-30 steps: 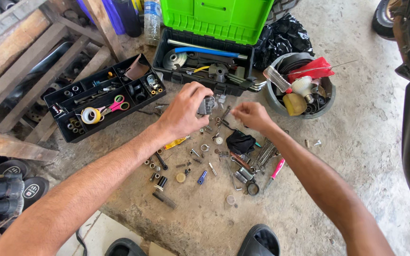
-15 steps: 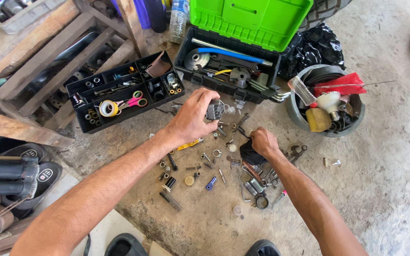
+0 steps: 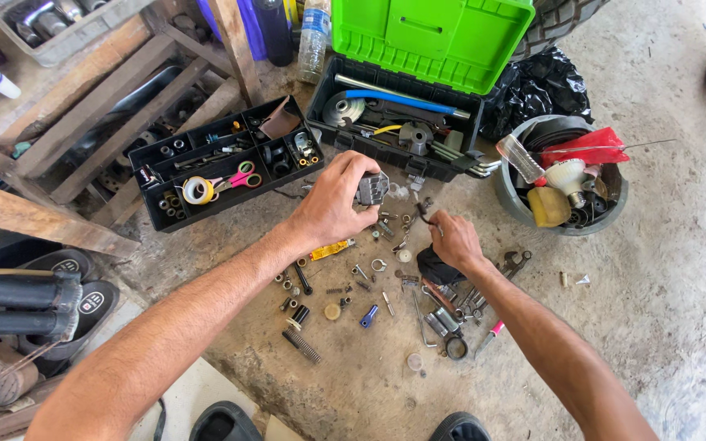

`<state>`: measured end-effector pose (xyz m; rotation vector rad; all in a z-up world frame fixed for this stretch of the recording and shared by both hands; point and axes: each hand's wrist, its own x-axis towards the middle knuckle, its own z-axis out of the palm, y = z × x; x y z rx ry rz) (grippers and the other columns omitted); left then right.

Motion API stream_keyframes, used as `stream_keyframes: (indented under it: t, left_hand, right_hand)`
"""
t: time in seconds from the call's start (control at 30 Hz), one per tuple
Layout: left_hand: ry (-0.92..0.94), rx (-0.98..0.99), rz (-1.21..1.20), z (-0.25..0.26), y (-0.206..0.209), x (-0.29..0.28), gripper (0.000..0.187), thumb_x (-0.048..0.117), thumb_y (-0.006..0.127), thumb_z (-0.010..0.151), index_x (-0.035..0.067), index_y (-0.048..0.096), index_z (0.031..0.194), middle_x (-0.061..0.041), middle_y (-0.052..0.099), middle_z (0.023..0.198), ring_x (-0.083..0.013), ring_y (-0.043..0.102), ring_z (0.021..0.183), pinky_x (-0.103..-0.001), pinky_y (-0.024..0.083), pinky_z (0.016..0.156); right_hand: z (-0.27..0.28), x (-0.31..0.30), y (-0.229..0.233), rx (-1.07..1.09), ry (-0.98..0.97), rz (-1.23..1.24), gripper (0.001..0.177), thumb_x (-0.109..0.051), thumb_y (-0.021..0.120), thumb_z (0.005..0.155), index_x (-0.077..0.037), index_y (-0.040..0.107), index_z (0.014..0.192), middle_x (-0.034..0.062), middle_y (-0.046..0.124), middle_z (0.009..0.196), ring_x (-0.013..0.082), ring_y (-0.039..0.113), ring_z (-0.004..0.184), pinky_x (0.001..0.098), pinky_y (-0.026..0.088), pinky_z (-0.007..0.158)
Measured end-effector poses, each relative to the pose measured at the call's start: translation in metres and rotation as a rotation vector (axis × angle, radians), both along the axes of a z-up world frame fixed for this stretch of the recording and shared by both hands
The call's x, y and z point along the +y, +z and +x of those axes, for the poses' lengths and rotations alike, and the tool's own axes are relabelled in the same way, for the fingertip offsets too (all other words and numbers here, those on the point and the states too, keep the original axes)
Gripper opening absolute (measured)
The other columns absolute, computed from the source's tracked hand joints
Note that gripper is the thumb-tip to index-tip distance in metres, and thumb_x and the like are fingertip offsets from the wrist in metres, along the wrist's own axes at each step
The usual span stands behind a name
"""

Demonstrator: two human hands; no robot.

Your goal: The person cleans and assembles mechanical components including a metal spring, several washers, and a small metal rod by hand. They wrap a component with yellow tape, use a black cloth to wipe various metal pieces, and fit the small components into a larger metal assembly.

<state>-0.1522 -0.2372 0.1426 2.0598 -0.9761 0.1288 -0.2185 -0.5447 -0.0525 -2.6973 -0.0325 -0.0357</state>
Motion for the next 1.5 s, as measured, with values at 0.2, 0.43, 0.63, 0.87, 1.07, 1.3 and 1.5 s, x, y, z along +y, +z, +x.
stream_keyframes:
  t: [0.2,0.43,0.63,0.87,1.07,1.3,1.5]
  left_hand:
    - [-0.04,-0.11,-0.055,-0.002,0.016,0.005,0.054,0.01,0.083,0.073,0.002,0.056,0.119,-0.014,0.057,0.115,-0.0318,0.06,0.114,-0.042,0.053,0.099]
    - [-0.111,-0.105,-0.038,-0.003,0.034,0.012,0.054,0.017,0.084,0.082,0.003,0.056,0.126,-0.015,0.056,0.119,-0.0301,0.061,0.116,-0.041,0.055,0.101]
    - [-0.103,-0.137,-0.109,0.001,0.043,0.016,0.058,0.015,0.089,0.08,0.004,0.053,0.125,-0.014,0.06,0.124,-0.0315,0.063,0.12,-0.042,0.054,0.104]
    - [-0.136,-0.186,-0.132,-0.003,0.048,0.008,0.06,0.005,0.086,0.074,0.005,0.054,0.125,-0.015,0.063,0.125,-0.033,0.065,0.123,-0.042,0.055,0.105]
    - [-0.149,-0.128,-0.105,-0.01,0.052,0.01,0.058,0.012,0.09,0.076,0.004,0.054,0.122,-0.015,0.063,0.123,-0.0327,0.065,0.12,-0.042,0.055,0.103]
    - [-0.142,-0.071,-0.08,-0.012,0.049,0.015,0.056,0.013,0.09,0.079,0.005,0.054,0.122,-0.014,0.063,0.123,-0.0291,0.066,0.119,-0.039,0.056,0.103]
    - [-0.161,-0.139,-0.094,-0.011,0.046,0.011,0.059,0.011,0.089,0.077,0.004,0.054,0.124,-0.015,0.063,0.124,-0.0312,0.065,0.122,-0.041,0.055,0.105]
  right_hand:
    - [0.004,0.024,0.057,-0.302,0.054,0.343,0.014,-0.008,0.061,0.1,-0.003,0.062,0.113,0.0136,0.069,0.095,0.0252,0.068,0.08,0.0366,0.054,0.067]
    - [-0.009,0.039,0.162,0.01,-0.23,0.756,0.02,-0.009,0.049,0.103,-0.011,0.064,0.117,0.0007,0.062,0.085,0.0076,0.048,0.058,0.0229,0.037,0.044]
    - [-0.04,0.057,0.234,-0.136,0.063,0.527,0.017,-0.016,0.057,0.108,-0.006,0.07,0.113,-0.0005,0.069,0.081,0.0047,0.057,0.068,0.0227,0.048,0.057]
    - [-0.042,0.076,0.246,-0.4,0.403,0.24,0.015,-0.014,0.068,0.102,-0.002,0.07,0.11,0.0078,0.07,0.089,0.0128,0.066,0.074,0.0309,0.052,0.062]
    - [-0.026,0.045,0.239,-0.387,0.257,0.193,0.015,-0.015,0.065,0.103,-0.005,0.072,0.113,0.0057,0.07,0.085,0.0109,0.063,0.062,0.0296,0.05,0.05]
    - [-0.021,0.029,0.243,-0.232,-0.072,0.256,0.019,-0.019,0.058,0.109,-0.007,0.072,0.108,0.0039,0.064,0.069,0.012,0.055,0.05,0.0306,0.041,0.04]
    - [-0.045,0.065,0.231,-0.264,0.409,0.208,0.015,-0.018,0.064,0.102,-0.004,0.07,0.104,0.0057,0.068,0.078,0.0114,0.061,0.059,0.0287,0.049,0.046]
